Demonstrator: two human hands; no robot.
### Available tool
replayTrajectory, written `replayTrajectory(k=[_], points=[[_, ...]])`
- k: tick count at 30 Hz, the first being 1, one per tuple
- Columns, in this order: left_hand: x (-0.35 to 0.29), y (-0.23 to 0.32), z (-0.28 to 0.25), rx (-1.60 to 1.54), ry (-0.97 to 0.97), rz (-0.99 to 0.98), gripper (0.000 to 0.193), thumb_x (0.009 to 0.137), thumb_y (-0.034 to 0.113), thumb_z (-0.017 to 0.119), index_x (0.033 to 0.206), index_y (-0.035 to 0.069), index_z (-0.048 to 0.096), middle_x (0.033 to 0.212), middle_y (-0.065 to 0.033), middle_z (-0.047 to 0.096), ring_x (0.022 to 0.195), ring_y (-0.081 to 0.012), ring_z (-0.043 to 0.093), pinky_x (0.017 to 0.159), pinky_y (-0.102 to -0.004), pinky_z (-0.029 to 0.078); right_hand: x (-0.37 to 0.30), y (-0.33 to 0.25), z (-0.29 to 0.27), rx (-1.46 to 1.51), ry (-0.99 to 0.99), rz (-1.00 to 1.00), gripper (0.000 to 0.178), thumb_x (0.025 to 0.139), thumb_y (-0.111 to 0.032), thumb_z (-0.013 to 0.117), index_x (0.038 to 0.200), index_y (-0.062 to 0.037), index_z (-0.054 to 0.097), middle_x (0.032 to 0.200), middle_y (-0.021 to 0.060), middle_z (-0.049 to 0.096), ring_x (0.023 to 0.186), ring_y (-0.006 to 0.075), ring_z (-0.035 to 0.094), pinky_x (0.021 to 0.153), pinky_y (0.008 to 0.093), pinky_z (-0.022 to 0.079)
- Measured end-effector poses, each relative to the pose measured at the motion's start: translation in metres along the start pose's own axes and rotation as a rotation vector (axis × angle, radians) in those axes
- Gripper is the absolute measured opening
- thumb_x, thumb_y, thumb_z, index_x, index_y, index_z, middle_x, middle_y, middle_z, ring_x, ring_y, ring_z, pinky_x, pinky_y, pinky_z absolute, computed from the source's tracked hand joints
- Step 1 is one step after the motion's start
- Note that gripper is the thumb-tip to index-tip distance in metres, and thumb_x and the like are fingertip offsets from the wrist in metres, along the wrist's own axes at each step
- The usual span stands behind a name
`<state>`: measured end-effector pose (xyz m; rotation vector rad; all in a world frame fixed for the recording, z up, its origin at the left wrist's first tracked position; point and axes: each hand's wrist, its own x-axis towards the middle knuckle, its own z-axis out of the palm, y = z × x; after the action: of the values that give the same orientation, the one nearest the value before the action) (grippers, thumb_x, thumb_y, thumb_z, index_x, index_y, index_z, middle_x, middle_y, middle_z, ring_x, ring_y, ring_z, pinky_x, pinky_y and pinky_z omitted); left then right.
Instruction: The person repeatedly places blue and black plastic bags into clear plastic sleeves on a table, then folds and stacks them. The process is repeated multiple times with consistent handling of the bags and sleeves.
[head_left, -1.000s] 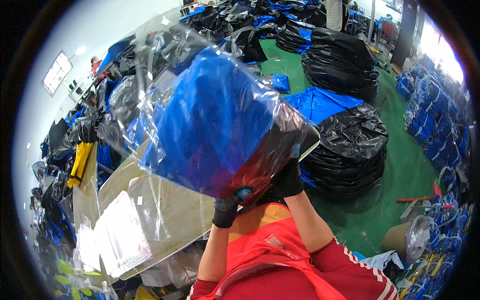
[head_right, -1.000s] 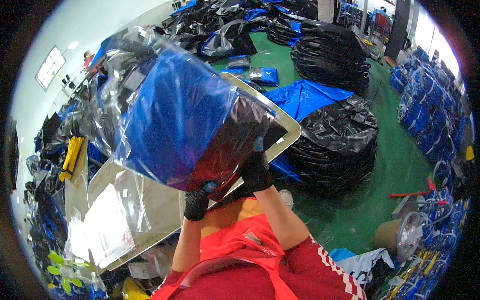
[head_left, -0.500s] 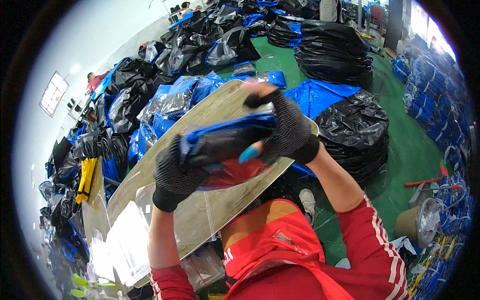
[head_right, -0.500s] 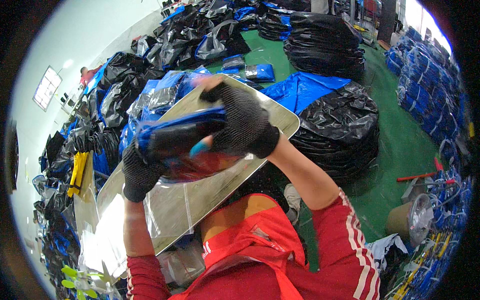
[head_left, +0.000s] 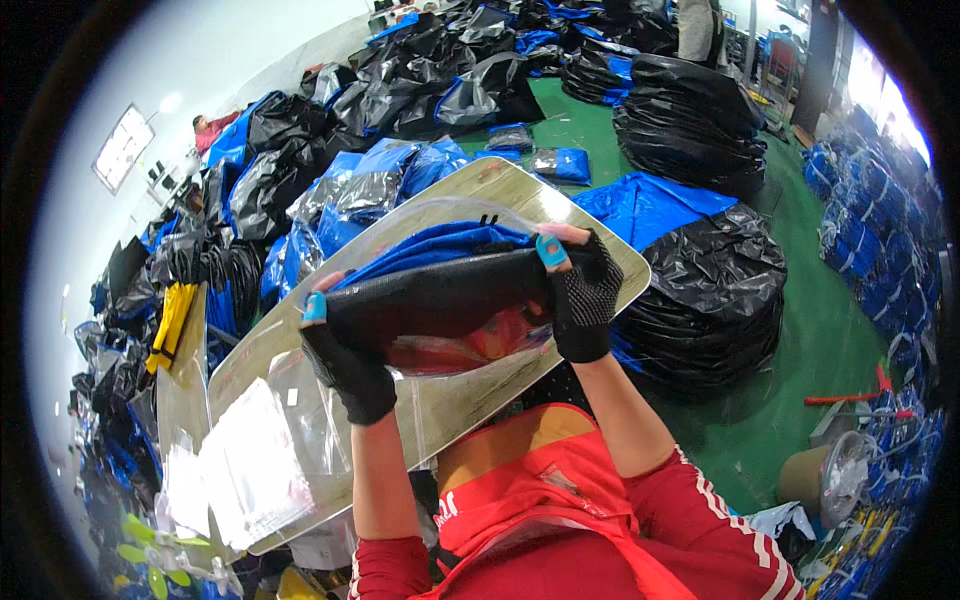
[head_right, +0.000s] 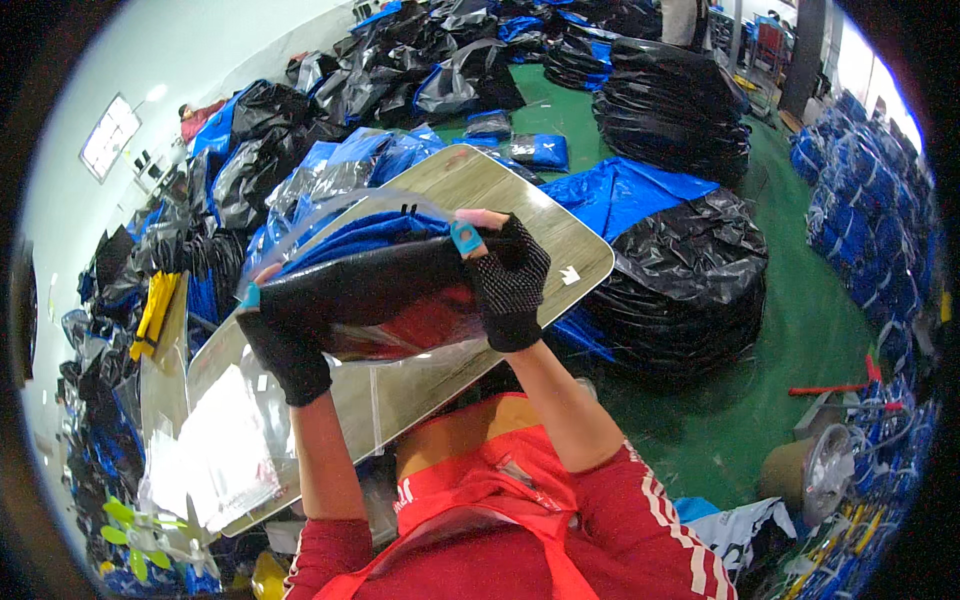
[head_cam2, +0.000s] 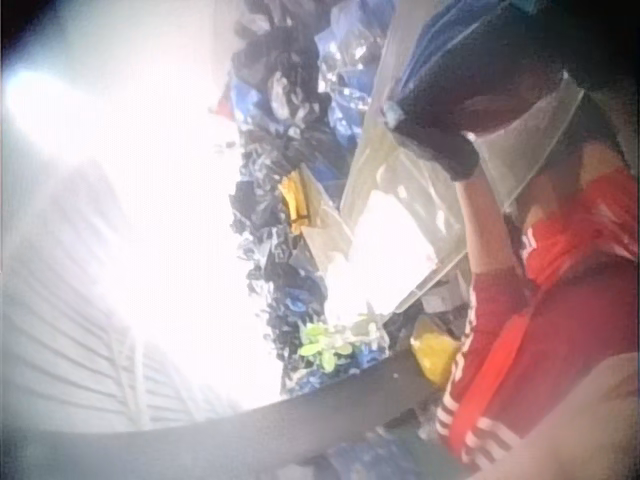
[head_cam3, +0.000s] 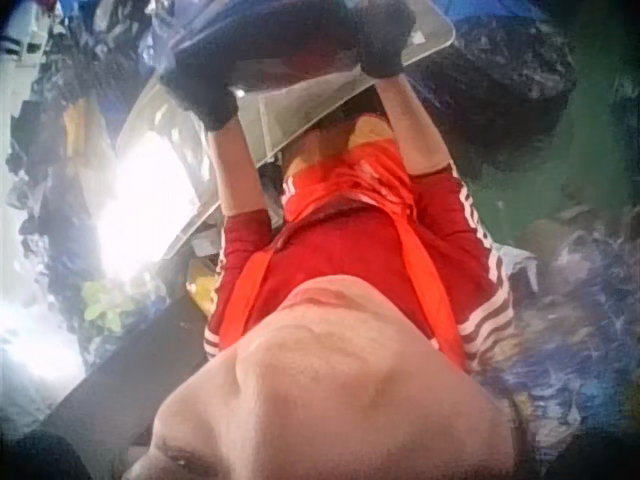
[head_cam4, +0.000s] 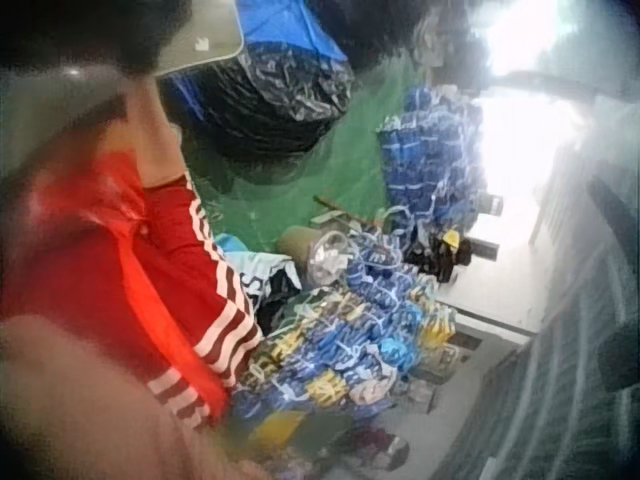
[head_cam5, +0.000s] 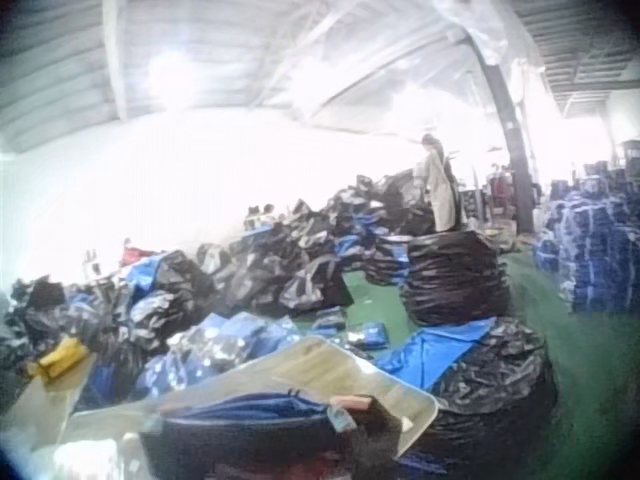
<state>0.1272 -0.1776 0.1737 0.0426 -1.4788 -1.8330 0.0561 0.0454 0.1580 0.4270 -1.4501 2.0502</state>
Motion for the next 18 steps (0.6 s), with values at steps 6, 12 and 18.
replayTrajectory(k=[6, 12, 18], points=[[0.003, 0.001, -0.007, -0.021, 0.136, -0.052, 0.028, 0.093, 0.02, 0.053, 0.099, -0.003, 0.068, 0.096, -0.0124, 0.068, 0.087, -0.0212, 0.063, 0.082, -0.0314, 0.049, -0.002, -0.008, 0.02, -0.303, 0.029, -0.19, 0.017, 0.089, -0.017, 0.068, 0.096, -0.0017, 0.068, 0.091, 0.0053, 0.068, 0.083, 0.0141, 0.061, 0.077, 0.0287, 0.048], [0.042, 0.022, 0.019, 0.293, 0.173, 0.292, 0.033, 0.099, 0.025, 0.052, 0.103, -0.004, 0.067, 0.1, -0.0147, 0.069, 0.095, -0.0224, 0.064, 0.09, -0.0325, 0.048, 0.061, 0.004, 0.044, -0.184, -0.089, -0.164, 0.014, 0.085, -0.004, 0.066, 0.098, -0.0038, 0.07, 0.092, 0.0074, 0.07, 0.084, 0.0157, 0.064, 0.078, 0.0289, 0.05], [0.084, 0.023, 0.002, 0.535, 0.07, 0.62, 0.025, 0.099, 0.018, 0.053, 0.108, -0.003, 0.063, 0.103, -0.0147, 0.068, 0.096, -0.0213, 0.066, 0.092, -0.0337, 0.049, 0.102, 0.011, 0.044, -0.521, -0.109, -0.342, 0.018, 0.084, -0.003, 0.064, 0.1, -0.0075, 0.071, 0.089, 0.0069, 0.071, 0.074, 0.0139, 0.065, 0.07, 0.0296, 0.051]])
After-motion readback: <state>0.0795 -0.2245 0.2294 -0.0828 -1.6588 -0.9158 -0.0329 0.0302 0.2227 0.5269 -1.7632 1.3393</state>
